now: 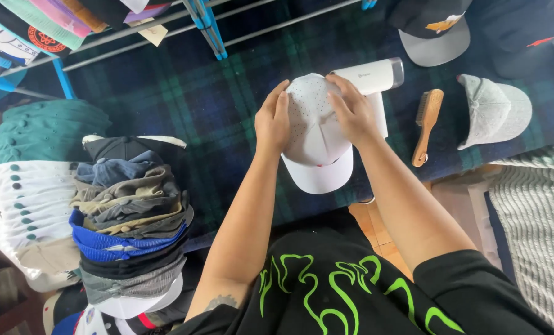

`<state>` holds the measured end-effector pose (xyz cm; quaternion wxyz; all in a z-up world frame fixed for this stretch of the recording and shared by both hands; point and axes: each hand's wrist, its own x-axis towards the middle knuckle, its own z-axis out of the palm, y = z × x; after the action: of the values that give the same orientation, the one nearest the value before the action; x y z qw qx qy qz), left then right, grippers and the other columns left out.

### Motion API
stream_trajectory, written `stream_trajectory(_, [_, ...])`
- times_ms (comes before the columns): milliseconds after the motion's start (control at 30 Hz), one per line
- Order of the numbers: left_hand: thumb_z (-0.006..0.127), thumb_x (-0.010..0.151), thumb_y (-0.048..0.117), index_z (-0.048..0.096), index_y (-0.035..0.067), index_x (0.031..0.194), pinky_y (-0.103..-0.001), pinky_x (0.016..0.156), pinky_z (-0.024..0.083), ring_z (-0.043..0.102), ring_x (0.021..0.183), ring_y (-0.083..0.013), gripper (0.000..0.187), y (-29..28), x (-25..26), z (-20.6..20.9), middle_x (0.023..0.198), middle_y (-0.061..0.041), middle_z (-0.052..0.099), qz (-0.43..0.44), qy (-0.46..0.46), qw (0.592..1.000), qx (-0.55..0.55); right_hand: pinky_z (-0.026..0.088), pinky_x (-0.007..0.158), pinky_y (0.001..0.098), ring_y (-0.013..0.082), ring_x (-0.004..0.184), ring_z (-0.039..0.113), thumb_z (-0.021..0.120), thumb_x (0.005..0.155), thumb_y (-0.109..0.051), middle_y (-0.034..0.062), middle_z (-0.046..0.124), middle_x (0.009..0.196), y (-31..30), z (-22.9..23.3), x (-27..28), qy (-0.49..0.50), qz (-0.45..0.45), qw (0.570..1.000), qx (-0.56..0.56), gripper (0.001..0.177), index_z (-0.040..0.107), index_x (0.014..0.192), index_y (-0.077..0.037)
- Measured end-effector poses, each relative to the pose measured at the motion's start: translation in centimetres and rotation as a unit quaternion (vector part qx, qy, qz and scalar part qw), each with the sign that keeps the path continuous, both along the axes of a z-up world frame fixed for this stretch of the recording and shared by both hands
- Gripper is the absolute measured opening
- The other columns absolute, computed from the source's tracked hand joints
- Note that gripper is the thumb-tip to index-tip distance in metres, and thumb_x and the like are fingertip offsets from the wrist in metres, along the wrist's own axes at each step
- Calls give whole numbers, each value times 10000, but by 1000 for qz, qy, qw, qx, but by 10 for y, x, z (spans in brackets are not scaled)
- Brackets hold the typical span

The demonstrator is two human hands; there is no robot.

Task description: Cleaning and reshaping baseball caps using a handheld steamer and a brush.

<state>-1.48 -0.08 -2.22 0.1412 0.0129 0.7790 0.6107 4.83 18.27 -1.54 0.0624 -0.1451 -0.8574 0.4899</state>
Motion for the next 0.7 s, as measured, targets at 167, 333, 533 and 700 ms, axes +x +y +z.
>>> stream_trajectory(167, [400,1093,360,646,170,1390,-505,1180,378,528,1382,-343,430,-3,-5,14,1418,-121,631,-38,-17,999,5,359,1151,589,422,1387,474,414,1091,-491,224,555,1452,-6,25,-2,-75,-9,997,-1,561,545,1462,-92])
stream_trajectory(333, [414,1091,393,655,229,1390,-489,1188,366,505,1407,-300,417,-8,-13,1,1431,-67,627,-51,-37,997,44,353,1135,622,419,1380,474,349,1093,-566,199,568,1434,-11,32,2,-115,-31,992,-40,581,553,1461,-166])
stream_trajectory(533, [410,1086,395,673,248,1372,-488,1190,362,517,1399,-287,416,-13,-16,7,1428,-61,629,-68,-72,994,57,312,1165,627,423,1424,430,375,1063,-588,217,536,1478,-30,51,9,-131,-91,984,-76,630,552,1476,-147])
stream_trajectory(700, [431,1091,365,677,174,1364,-505,1200,350,502,1408,-327,414,-13,-15,4,1423,-115,630,-64,-73,987,125,314,1166,613,382,1428,442,448,1061,-564,199,551,1469,-28,36,11,-102,-152,977,-108,593,560,1464,-143])
